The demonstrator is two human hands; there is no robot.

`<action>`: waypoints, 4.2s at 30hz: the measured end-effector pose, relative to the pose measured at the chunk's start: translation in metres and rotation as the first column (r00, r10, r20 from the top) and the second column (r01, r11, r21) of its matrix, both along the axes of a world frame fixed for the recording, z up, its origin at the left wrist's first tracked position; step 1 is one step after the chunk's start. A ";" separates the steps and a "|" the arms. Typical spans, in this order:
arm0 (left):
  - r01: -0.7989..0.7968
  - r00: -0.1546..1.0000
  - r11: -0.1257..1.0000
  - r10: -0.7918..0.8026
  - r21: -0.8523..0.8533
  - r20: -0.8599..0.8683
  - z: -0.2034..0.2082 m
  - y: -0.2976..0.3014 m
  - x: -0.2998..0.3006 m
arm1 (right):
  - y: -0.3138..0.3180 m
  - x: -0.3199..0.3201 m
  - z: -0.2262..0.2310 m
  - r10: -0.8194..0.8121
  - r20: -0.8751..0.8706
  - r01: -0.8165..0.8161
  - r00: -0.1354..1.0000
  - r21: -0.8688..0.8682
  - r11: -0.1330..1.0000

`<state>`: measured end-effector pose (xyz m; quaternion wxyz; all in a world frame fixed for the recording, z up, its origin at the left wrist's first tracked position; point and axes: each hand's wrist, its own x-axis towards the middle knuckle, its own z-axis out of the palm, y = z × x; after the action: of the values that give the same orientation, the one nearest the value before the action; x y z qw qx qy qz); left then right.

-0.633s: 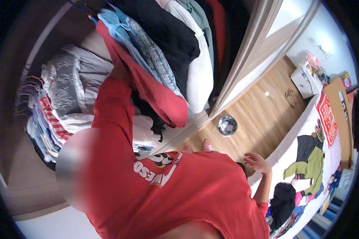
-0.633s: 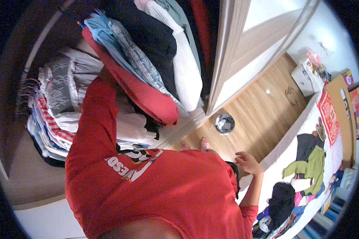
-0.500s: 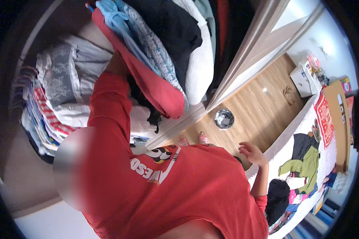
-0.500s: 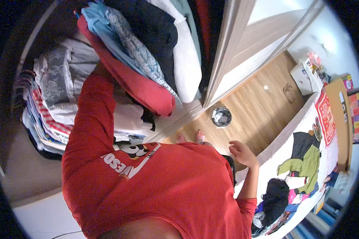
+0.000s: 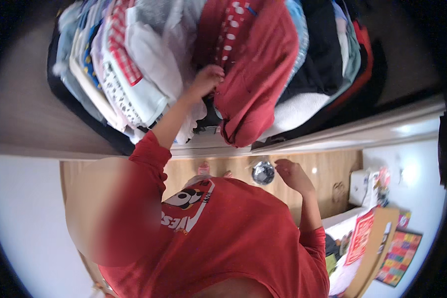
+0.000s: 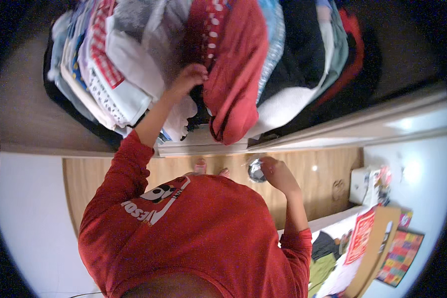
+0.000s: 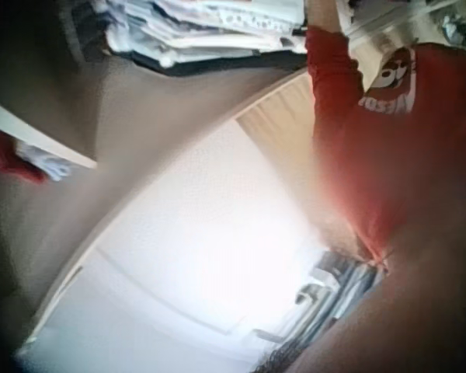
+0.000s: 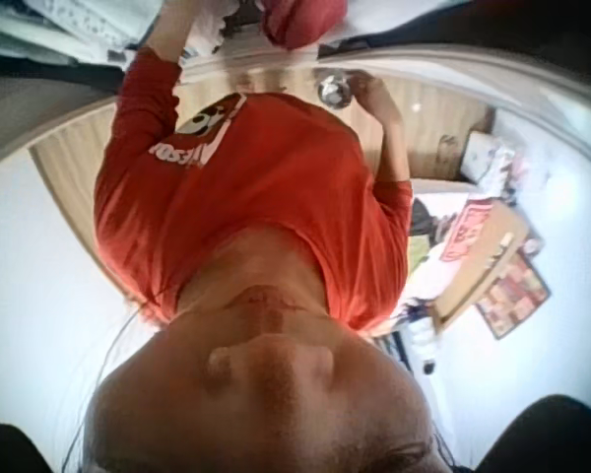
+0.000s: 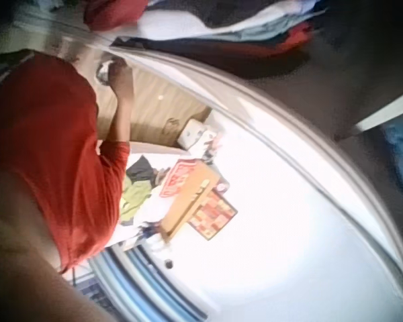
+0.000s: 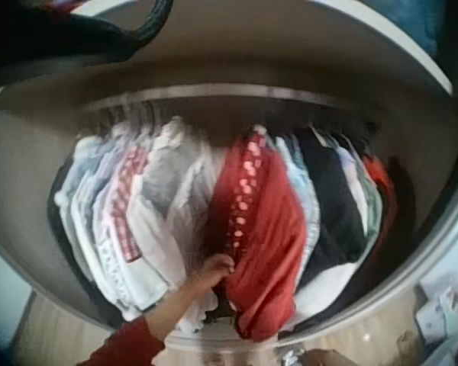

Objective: The person picks up clothes from a bed, places them on hangers, and hangs them in a closet. They handle various items including pants, shirts, and sweaters, organizing them on the closet rod.

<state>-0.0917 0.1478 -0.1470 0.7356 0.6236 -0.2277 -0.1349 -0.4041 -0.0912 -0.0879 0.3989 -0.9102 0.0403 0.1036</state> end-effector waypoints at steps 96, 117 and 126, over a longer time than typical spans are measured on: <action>0.328 0.882 -0.094 -0.325 0.940 -0.340 -0.206 -0.041 -0.043 | 0.074 -0.375 -0.242 -0.522 -0.646 0.800 0.557 0.248 0.547; 0.748 0.564 -0.120 -0.401 0.652 -0.721 -0.293 -0.130 -0.669 | -0.190 -0.623 -0.335 -0.074 -0.767 0.347 0.637 0.200 0.916; 0.620 0.599 -0.004 -0.644 0.784 -0.477 -0.423 -0.220 -0.767 | -0.294 -0.826 -0.473 -0.745 -0.667 0.981 0.004 -0.143 0.133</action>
<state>-0.8584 -0.0721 -0.5700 0.1136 0.7434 -0.3736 -0.5431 -1.2296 -0.3854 -0.5608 0.4954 -0.4895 0.7086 0.1137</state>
